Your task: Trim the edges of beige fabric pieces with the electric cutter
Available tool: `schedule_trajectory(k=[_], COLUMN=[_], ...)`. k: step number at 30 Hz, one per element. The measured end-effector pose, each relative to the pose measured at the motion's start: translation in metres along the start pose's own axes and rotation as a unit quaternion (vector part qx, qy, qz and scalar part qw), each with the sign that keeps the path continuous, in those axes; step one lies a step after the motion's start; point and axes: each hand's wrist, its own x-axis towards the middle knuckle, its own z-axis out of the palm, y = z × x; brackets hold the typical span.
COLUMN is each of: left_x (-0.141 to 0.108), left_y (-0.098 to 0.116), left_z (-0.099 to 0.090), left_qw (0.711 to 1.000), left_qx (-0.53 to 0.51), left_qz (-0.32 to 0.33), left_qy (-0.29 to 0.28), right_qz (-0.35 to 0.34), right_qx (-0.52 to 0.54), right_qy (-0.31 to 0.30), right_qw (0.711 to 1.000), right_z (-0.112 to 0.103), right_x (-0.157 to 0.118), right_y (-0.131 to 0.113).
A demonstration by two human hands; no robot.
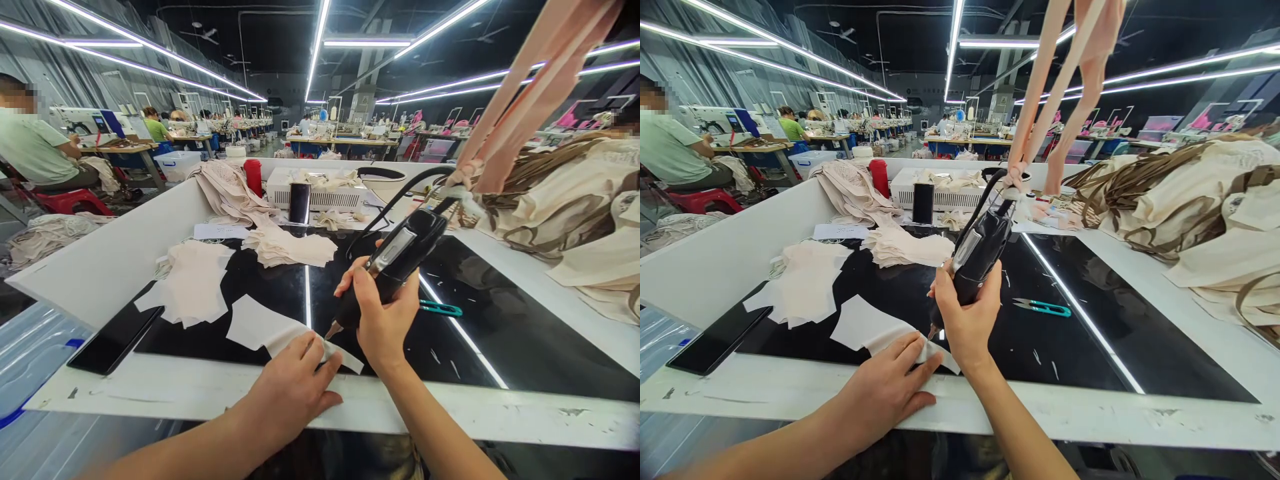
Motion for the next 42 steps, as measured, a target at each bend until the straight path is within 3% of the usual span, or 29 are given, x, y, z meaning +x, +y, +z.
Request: schedule_trajectory(k=[5, 10, 22, 37, 42], left_x=[-0.002, -0.007, -0.006, -0.008, -0.004], left_y=[0.001, 0.002, 0.003, 0.005, 0.002], left_z=[0.005, 0.011, 0.009, 0.012, -0.002], left_qw=[1.0, 1.0, 0.999, 1.0, 0.999], left_qx=[0.015, 0.001, -0.021, -0.002, -0.033], left_qz=[0.014, -0.014, -0.032, -0.025, -0.031], left_qy=[0.014, 0.004, -0.007, -0.007, -0.013], right_qz=[-0.002, -0.007, -0.005, -0.011, -0.005], right_qx=[0.02, 0.038, 0.035, 0.018, 0.025], right_qy=[0.002, -0.007, -0.022, -0.009, -0.012], right_qw=[1.0, 0.999, 0.999, 1.0, 1.0], right_z=[0.003, 0.008, 0.012, 0.005, 0.004], right_x=[0.002, 0.004, 0.0, 0.0, 0.004], right_y=[0.0, 0.003, 0.009, 0.006, 0.004])
